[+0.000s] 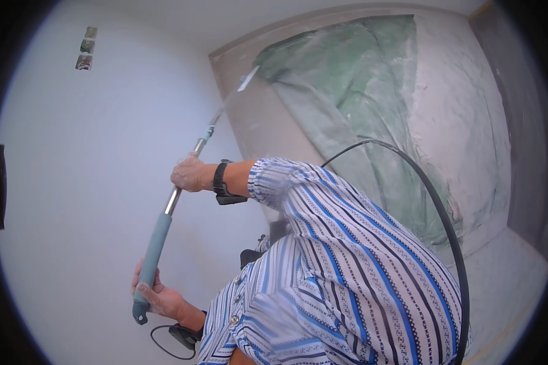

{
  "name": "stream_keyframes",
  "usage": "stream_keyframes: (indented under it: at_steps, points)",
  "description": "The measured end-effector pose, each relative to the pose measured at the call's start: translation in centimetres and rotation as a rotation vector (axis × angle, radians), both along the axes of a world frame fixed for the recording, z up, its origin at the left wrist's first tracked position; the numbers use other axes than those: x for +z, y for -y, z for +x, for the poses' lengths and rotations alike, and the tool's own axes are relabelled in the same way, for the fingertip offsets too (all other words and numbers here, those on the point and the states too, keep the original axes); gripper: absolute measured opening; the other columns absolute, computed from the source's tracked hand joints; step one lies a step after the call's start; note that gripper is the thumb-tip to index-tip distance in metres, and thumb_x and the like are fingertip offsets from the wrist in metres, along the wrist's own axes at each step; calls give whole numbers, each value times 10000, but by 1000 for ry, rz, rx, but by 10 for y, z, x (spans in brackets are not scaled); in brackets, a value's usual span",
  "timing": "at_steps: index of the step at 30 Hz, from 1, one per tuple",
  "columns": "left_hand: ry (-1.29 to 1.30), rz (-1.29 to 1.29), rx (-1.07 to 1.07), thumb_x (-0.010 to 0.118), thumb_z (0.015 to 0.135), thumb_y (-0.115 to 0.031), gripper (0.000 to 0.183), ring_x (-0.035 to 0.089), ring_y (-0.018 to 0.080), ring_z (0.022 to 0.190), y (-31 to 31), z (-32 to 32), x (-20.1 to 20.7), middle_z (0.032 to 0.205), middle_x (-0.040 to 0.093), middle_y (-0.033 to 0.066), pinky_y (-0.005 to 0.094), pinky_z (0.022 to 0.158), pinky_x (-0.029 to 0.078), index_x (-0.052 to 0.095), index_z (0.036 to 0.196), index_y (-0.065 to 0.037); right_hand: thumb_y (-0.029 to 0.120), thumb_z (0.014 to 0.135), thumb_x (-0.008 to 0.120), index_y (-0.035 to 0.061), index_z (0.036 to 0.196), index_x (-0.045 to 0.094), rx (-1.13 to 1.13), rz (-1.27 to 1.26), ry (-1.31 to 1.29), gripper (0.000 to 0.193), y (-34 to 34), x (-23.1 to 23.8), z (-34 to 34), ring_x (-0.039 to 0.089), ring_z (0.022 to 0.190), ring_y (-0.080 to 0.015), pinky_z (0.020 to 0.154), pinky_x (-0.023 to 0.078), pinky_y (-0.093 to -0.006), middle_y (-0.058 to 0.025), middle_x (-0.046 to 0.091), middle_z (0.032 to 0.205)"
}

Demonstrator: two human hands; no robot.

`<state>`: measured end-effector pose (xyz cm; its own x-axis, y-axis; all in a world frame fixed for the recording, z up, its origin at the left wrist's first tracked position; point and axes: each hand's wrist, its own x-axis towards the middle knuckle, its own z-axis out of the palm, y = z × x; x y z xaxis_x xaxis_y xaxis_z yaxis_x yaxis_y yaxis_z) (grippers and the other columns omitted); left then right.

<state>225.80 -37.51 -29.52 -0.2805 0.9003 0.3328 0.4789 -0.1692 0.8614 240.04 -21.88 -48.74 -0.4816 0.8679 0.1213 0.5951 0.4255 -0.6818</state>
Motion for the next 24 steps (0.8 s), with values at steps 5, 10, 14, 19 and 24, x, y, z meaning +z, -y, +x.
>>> stream_keyframes:
  at_steps: [5, 10, 14, 19, 24]
  points:
    - [-120, 28, -307, 542, 892, -297, 353, 542, 390, 1030, -6, 104, 7, 1088, 528, 237, 451, 821, 503, 423, 1050, -5, 148, 811, 542, 161, 813, 619, -208, -10, -44, 79, 25, 6, 143, 559, 901, -209, 753, 413, -497, -5, 589, 826]
    - [-92, 125, -673, 513, 898, -229, 251, 551, 384, 1055, -49, 208, 35, 1095, 553, 216, 436, 836, 511, 460, 1055, -41, 179, 846, 505, 147, 839, 625, -445, 6, -49, 124, 39, 31, 278, 570, 913, -215, 767, 423, -517, -26, 595, 865]
    - [-290, 215, -847, 487, 884, -164, 201, 543, 410, 1057, -113, 164, 24, 1088, 549, 212, 503, 898, 479, 456, 1044, -46, 104, 797, 525, 113, 798, 551, -483, 99, -82, 28, -29, 9, 228, 545, 886, -235, 737, 428, -447, -43, 546, 824]
    - [-184, 156, -804, 611, 780, -158, 249, 581, 449, 944, -121, 50, 15, 937, 568, 200, 597, 876, 466, 475, 945, -31, 84, 794, 526, 81, 794, 542, -374, 56, -172, 16, -34, -6, 99, 551, 870, -262, 747, 447, -407, -77, 545, 832]
    - [-160, 166, -1152, 604, 784, -164, 235, 596, 407, 939, -148, 129, 11, 943, 585, 175, 562, 895, 472, 488, 967, -72, 115, 822, 524, 94, 820, 595, -590, 37, -63, 74, 8, -10, 204, 578, 874, -252, 758, 451, -410, -70, 572, 846]
